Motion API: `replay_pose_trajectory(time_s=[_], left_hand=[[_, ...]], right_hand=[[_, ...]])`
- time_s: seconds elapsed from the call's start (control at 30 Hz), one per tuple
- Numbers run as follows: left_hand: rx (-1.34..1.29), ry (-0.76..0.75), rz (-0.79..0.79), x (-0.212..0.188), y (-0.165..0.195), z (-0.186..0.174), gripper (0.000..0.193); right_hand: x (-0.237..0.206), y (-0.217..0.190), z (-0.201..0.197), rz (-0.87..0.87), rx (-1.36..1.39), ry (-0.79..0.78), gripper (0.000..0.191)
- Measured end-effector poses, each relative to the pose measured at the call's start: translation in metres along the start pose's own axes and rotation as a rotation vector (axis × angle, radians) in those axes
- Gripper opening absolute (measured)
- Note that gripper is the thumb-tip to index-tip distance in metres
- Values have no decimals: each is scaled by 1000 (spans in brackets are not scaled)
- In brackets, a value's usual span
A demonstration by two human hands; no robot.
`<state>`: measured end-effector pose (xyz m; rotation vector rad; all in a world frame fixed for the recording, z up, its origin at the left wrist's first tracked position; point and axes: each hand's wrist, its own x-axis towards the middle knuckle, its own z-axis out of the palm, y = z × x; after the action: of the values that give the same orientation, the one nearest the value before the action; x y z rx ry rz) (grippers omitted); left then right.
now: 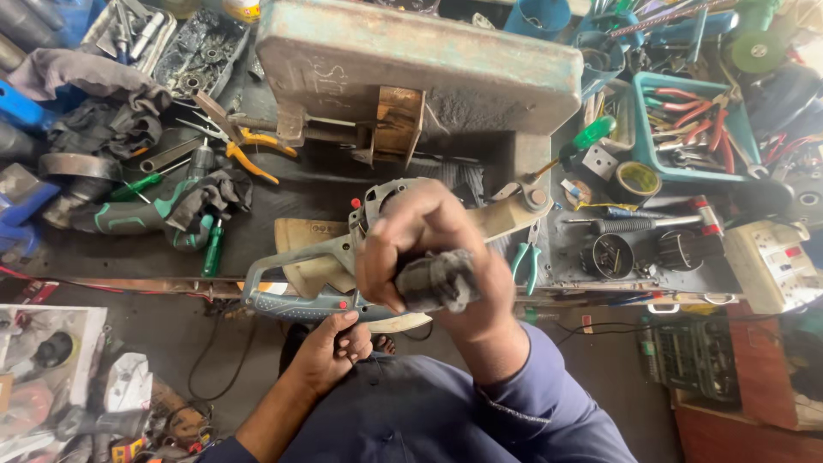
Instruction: The person wipes the housing and handle of a power tool with a dark rag, turning the tool and repositioning the rag to clean different surfaces. Near the end they pick up a screwdriver and work on a small part of the tool.
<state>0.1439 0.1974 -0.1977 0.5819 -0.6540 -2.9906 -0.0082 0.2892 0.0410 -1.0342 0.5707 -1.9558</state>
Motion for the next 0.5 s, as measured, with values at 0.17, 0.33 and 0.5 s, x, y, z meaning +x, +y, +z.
replay_pose_trajectory(time_s=[0.17, 0.33, 0.5], left_hand=[[-4, -58, -26, 0, -1, -8, 42], [82, -107, -134, 1, 0, -12, 42], [1071, -47, -322, -20, 44, 14, 26]], right_hand=[[-7, 19, -15, -178, -344, 38, 57], [-1, -7, -3, 78, -434, 99, 75], [-6, 2, -18, 123, -218, 158, 92]])
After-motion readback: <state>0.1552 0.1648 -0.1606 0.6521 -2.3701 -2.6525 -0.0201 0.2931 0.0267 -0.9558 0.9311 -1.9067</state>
